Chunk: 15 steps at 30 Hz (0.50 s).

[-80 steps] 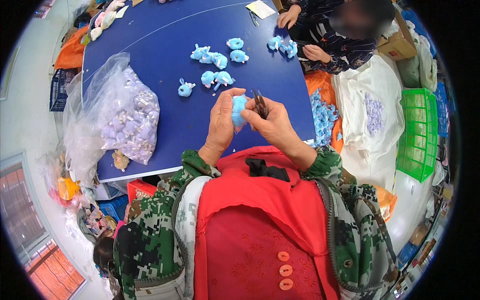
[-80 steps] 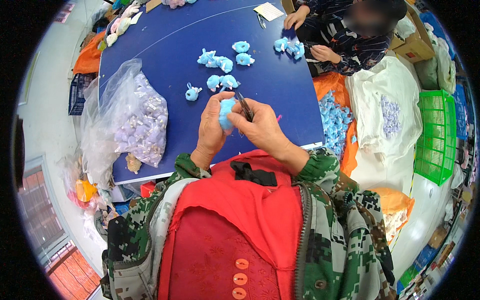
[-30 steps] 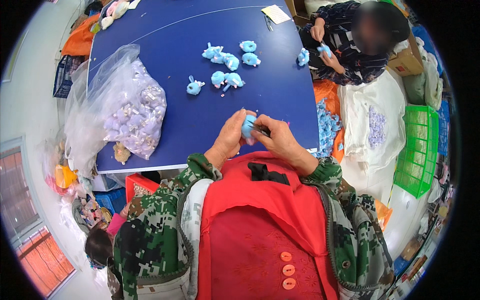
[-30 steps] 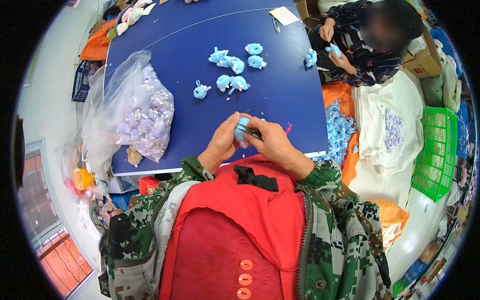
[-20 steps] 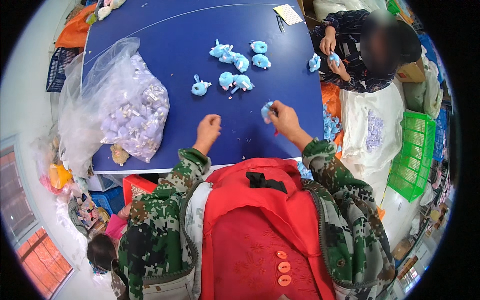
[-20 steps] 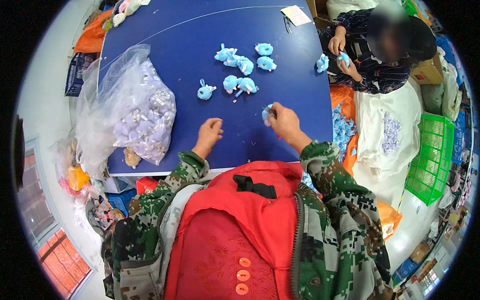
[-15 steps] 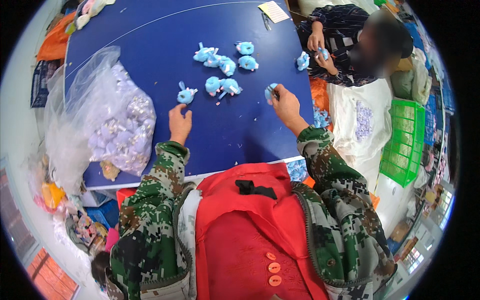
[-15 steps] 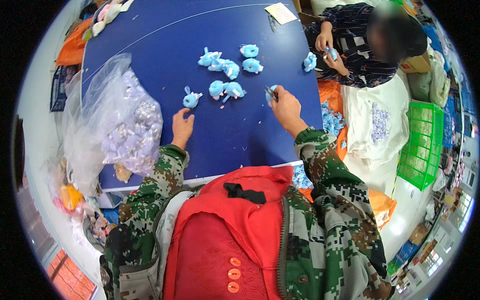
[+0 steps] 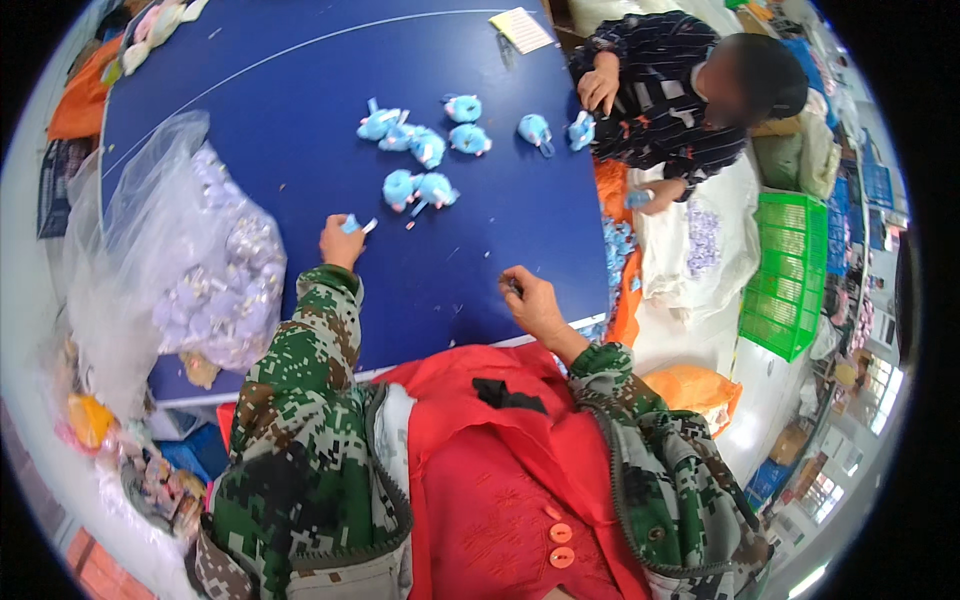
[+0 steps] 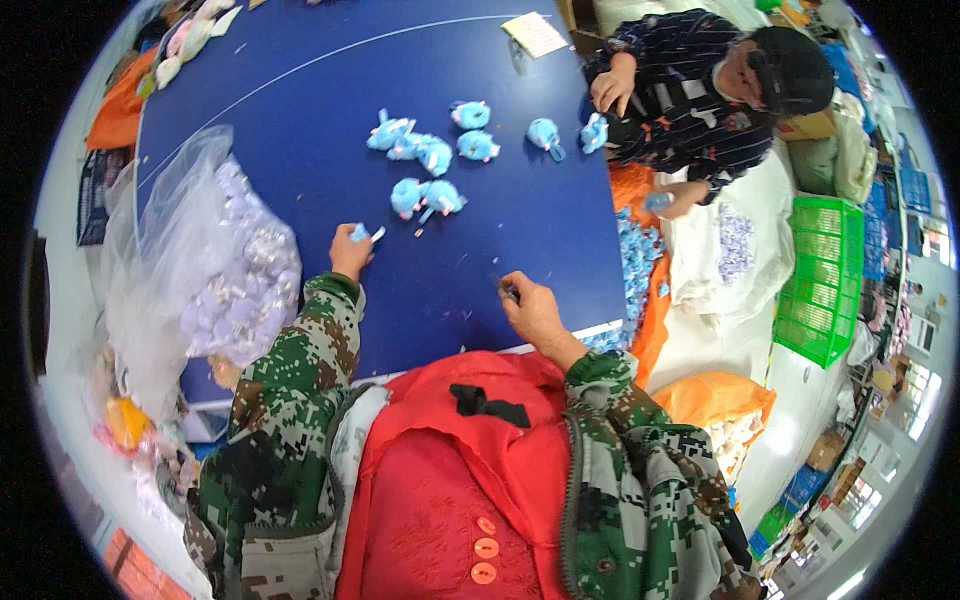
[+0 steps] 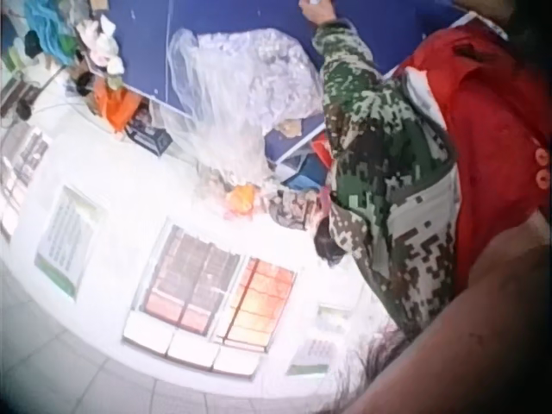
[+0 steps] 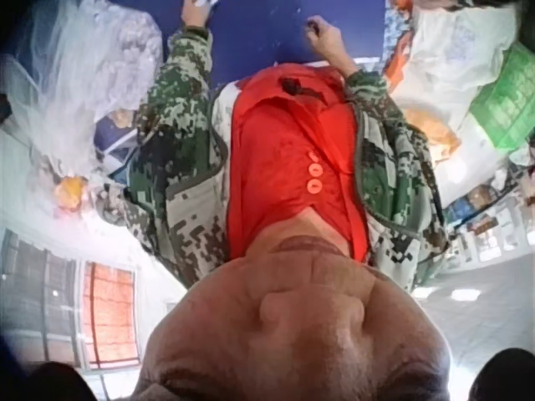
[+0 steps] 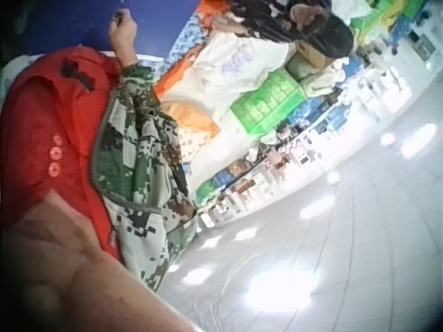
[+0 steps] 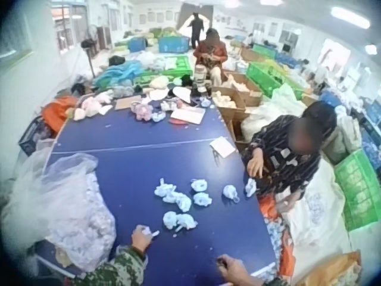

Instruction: The person uses scissors to trim excess fabric from small blue plush toys at a work table. After trimming several items, the person empties a large bag of purple plush toys onto the table.

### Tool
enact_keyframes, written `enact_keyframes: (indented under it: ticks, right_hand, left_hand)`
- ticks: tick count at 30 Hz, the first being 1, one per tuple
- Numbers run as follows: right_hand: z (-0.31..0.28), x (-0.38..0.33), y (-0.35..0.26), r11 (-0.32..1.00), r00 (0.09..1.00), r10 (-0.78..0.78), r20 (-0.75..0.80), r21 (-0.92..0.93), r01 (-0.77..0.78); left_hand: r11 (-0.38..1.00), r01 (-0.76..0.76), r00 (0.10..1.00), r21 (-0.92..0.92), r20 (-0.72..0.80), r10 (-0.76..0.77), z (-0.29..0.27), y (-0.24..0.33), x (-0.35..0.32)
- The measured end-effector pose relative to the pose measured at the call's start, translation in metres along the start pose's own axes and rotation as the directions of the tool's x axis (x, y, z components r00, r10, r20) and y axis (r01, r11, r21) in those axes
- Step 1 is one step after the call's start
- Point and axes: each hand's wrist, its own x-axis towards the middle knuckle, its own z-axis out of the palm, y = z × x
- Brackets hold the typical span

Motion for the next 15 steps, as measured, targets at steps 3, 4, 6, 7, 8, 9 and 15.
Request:
enact_keyframes:
  ticks: [3, 4, 6, 7, 8, 9, 15]
  right_hand:
    - [0.000, -0.010, -0.008, 0.991, 0.998, 0.032, 0.050, 0.128, -0.038]
    - [-0.001, -0.009, -0.015, 0.974, 0.997, 0.025, 0.071, 0.225, -0.040]
    - [-0.014, -0.007, -0.034, 0.943, 0.996, 0.003, 0.090, 0.330, -0.033]
    - [-0.021, -0.006, -0.045, 0.937, 0.996, -0.018, 0.090, 0.348, -0.014]
    - [-0.026, -0.007, -0.054, 0.930, 0.995, -0.038, 0.088, 0.367, 0.003]
    - [-0.032, -0.008, -0.060, 0.916, 0.994, -0.077, 0.077, 0.399, 0.040]
    - [-0.065, -0.034, -0.096, 0.891, 0.966, -0.259, 0.004, 0.386, 0.238]
  left_hand:
    - [0.660, 0.358, 0.887, -0.661, 0.461, -0.019, -0.008, 0.017, -0.046]
    - [0.583, 0.421, 0.846, -0.695, 0.533, 0.025, -0.011, 0.031, -0.070]
    - [0.478, 0.515, 0.765, -0.712, 0.633, 0.119, -0.010, 0.054, -0.113]
    - [0.458, 0.538, 0.734, -0.708, 0.660, 0.160, -0.008, 0.062, -0.131]
    - [0.489, 0.514, 0.732, -0.705, 0.658, 0.178, -0.005, 0.070, -0.149]
    - [0.500, 0.506, 0.721, -0.703, 0.663, 0.201, -0.003, 0.077, -0.164]
    - [0.620, 0.386, 0.738, -0.682, 0.632, 0.236, 0.015, 0.109, -0.232]
